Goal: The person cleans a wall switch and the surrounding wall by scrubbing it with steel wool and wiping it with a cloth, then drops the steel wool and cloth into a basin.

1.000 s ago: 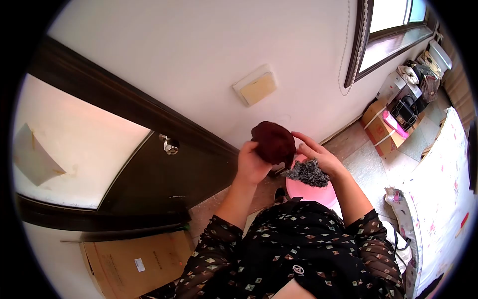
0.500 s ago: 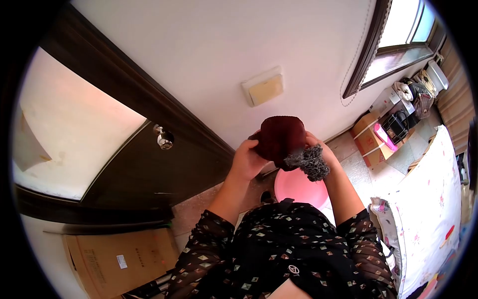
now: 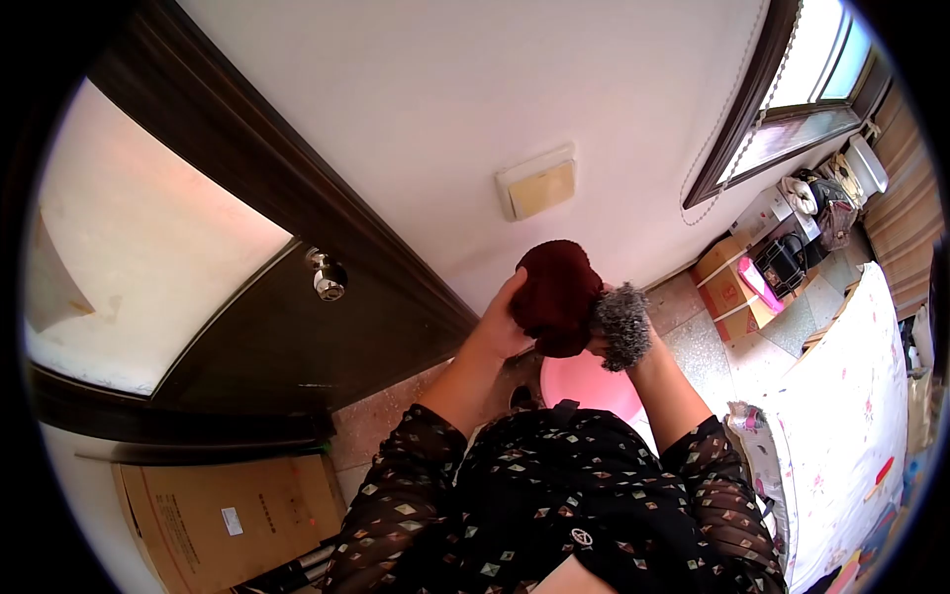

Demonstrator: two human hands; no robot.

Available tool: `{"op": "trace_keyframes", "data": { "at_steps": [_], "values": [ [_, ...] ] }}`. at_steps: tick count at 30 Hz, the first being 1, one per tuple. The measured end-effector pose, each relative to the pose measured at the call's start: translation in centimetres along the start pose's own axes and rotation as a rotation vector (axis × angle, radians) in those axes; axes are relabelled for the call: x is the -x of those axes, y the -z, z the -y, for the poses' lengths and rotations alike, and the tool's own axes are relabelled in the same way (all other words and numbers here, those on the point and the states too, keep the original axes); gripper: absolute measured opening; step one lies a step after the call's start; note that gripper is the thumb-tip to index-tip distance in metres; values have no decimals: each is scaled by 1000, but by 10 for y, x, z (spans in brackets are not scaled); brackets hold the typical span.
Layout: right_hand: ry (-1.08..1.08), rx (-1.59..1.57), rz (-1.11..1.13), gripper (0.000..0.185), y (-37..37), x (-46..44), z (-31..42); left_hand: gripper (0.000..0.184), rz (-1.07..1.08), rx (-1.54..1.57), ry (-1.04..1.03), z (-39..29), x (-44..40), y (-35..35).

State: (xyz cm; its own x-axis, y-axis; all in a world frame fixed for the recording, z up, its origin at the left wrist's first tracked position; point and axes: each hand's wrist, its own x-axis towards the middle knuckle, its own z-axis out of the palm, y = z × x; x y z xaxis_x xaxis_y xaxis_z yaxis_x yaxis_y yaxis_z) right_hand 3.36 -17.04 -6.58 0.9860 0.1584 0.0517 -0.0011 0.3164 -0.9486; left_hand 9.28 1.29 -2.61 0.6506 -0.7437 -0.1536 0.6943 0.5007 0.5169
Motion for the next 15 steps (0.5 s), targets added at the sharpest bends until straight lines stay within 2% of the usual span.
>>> {"op": "trace_keyframes", "data": {
  "at_steps": [3,5,6,7,9,11,12,14,15],
  "values": [
    [-263,-180,-71,34,-17,2,24,53,128,161,59,2,-6,-6],
    [-368,-191,-93,35,-23,3,41,44,-4,142,58,-6,-1,-19],
    [-405,-176,-96,36,-25,3,49,44,-6,145,56,0,-3,-15],
    [-441,-156,-102,37,-26,3,56,44,51,-260,-349,11,-5,-14],
    [-491,-125,-123,39,-23,4,68,43,105,-668,-749,10,-8,-12],
    [-499,-136,-161,41,-15,6,71,44,-187,226,-12,-16,-13,-32],
    [-494,-162,-180,41,-8,7,69,44,-189,230,-12,-16,-16,-31],
    [-427,-326,-166,41,5,13,71,43,27,266,27,-13,-20,-31],
    [-428,-324,-168,41,4,14,73,43,28,269,28,-12,-19,-35]
  ]
}}
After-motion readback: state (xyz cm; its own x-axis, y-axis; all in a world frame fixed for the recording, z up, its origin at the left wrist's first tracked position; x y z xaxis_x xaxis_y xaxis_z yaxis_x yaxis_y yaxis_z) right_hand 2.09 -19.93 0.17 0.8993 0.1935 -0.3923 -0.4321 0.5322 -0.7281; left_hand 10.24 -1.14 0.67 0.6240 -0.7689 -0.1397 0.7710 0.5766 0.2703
